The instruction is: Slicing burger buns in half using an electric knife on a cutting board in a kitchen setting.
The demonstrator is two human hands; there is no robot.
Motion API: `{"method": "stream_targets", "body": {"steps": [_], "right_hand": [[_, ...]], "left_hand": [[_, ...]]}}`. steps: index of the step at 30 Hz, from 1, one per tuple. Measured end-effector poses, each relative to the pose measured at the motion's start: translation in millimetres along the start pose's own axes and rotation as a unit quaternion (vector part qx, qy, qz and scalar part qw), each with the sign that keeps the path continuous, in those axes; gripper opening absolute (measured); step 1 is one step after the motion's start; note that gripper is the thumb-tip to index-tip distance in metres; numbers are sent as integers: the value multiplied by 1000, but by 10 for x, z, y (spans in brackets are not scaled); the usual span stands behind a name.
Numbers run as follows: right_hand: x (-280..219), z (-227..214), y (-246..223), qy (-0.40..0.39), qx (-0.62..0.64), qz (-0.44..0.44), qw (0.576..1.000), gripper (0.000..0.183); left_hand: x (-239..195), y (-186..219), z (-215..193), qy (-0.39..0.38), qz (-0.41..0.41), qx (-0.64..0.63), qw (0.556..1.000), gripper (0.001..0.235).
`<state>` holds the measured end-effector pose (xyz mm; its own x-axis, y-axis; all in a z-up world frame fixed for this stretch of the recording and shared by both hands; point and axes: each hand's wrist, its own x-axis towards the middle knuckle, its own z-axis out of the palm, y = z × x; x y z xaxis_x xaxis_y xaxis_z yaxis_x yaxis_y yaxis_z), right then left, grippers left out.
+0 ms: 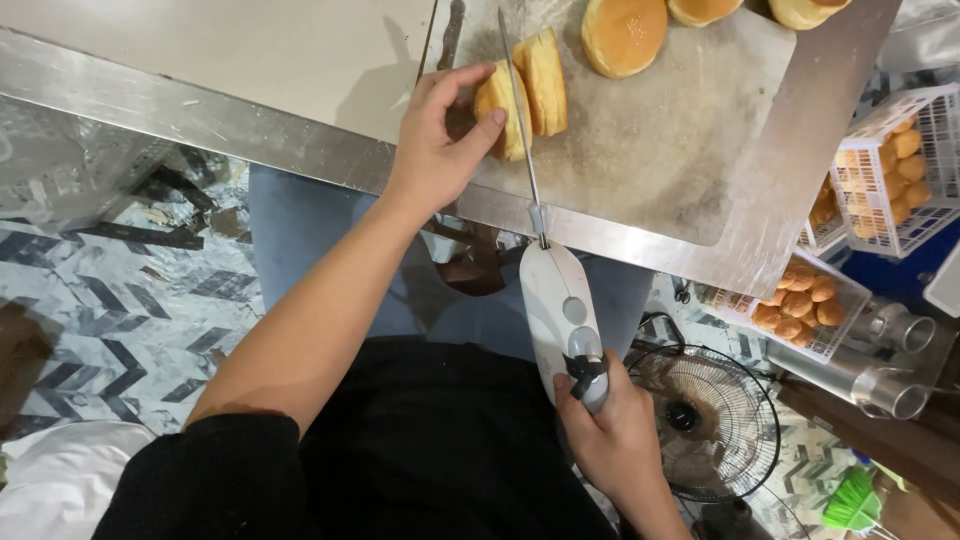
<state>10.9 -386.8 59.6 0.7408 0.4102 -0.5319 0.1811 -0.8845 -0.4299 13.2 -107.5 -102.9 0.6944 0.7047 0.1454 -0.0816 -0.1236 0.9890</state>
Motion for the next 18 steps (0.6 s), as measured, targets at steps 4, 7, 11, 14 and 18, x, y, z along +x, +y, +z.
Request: {"method": "stream_targets", "body": {"steps": [4, 7, 11, 14, 18], "right_hand": [[14, 12, -22, 8, -20, -7, 1000, 32], [29, 20, -39, 6, -25, -12, 1000, 31], [45, 4, -65, -5, -42, -1, 999, 26], [48, 4, -114, -6, -40, 10, 999, 27], [91, 0, -147, -15, -35, 18, 999, 31]], "left_hand": [[-2, 29, 5, 1, -1, -9, 1000, 42], [0, 71, 4, 12, -2, -8, 1000, 39], [-5, 84, 11, 23, -7, 16, 1000, 32], [-13, 66, 17, 21, -9, 2, 1000, 32], [-17, 71, 24, 27, -4, 31, 999, 32]]}}
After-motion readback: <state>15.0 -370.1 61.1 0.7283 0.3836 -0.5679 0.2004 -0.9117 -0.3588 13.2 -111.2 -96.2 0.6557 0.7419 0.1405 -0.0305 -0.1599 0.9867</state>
